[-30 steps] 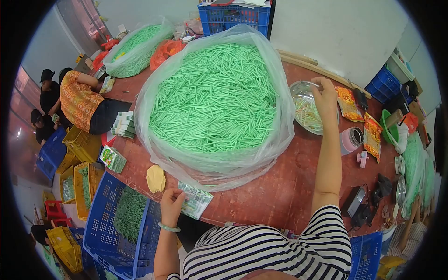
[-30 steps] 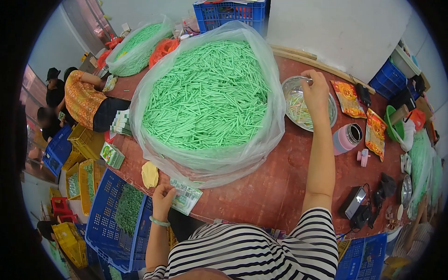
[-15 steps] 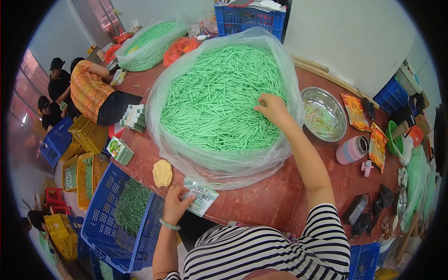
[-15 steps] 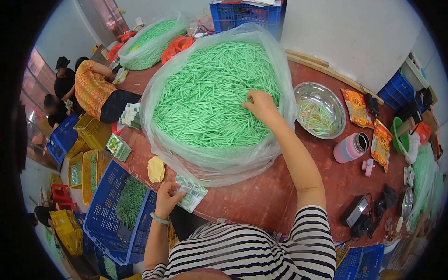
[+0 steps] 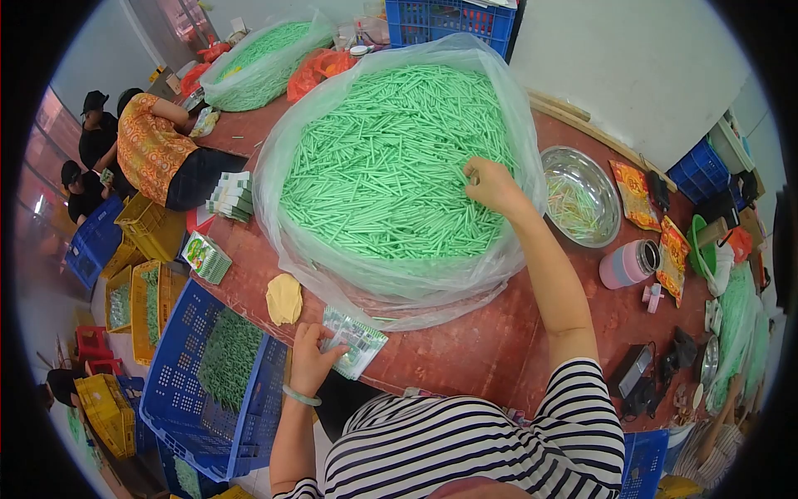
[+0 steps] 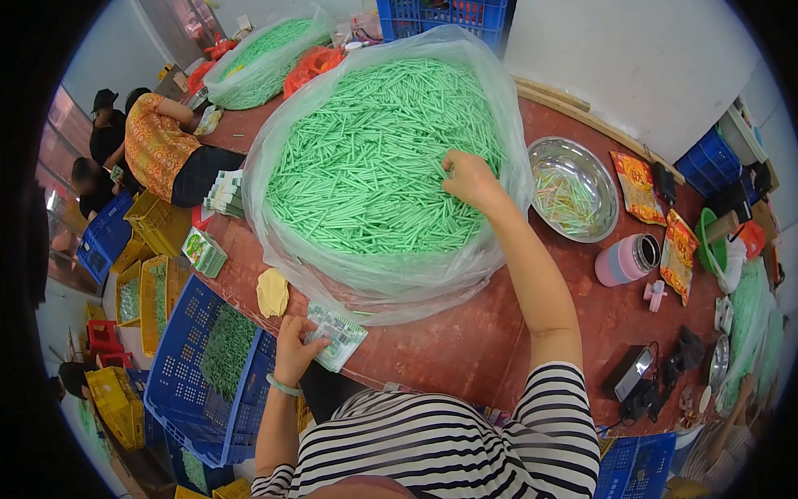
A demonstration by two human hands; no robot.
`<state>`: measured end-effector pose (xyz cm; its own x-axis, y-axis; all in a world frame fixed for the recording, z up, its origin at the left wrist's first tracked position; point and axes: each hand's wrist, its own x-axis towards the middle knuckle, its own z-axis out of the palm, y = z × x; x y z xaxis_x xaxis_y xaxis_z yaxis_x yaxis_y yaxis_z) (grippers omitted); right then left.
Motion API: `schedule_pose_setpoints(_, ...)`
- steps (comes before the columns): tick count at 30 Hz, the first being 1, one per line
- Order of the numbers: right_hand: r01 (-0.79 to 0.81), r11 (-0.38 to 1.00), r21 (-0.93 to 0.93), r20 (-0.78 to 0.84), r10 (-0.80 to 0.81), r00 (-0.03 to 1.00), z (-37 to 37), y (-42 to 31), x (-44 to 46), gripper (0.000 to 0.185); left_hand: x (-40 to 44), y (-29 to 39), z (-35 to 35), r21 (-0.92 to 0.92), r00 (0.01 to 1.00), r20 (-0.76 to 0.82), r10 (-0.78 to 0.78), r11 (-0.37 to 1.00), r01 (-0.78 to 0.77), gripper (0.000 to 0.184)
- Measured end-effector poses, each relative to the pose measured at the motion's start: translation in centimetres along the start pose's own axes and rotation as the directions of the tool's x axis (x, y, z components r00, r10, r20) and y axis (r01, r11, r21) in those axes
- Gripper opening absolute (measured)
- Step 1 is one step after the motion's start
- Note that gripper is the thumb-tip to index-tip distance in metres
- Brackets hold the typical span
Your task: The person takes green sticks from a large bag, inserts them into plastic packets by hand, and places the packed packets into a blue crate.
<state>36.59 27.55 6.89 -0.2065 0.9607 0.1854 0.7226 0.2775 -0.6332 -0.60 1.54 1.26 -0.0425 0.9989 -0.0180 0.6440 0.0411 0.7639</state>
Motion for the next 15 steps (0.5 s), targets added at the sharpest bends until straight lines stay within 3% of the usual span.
schedule_pose_setpoints(3, -0.044, 0.993, 0.111, 0.022, 0.042, 0.999, -0.7, 0.2, -0.5, 0.02, 0.1, -0.9, 0.3, -0.064, 0.999, -0.007, -0.039, 0.997, 0.039, 0.026)
schedule_pose_setpoints(6, -0.129, 0.986, 0.102, 0.177, 0.11, 0.978, -2.2, -0.5, -0.9, 0.018, 0.2, -1.2, 0.2, -0.137, 0.994, 0.014, -0.112, 0.984, 0.112, 0.019)
schedule_pose_setpoints(9, 0.133, 0.982, 0.132, 0.089, -0.146, 0.985, -1.7, -0.8, -1.8, 0.014, 0.1, -1.6, 0.2, -0.139, 0.996, -0.012, -0.09, 0.986, 0.087, 0.015)
schedule_pose_setpoints(15, 0.448, 0.894, 0.03, 0.126, -0.448, 0.885, -1.9, -4.0, -3.2, 0.019, 0.0, -2.2, 0.3, -0.234, 0.992, 0.012, -0.122, 0.965, 0.122, 0.013)
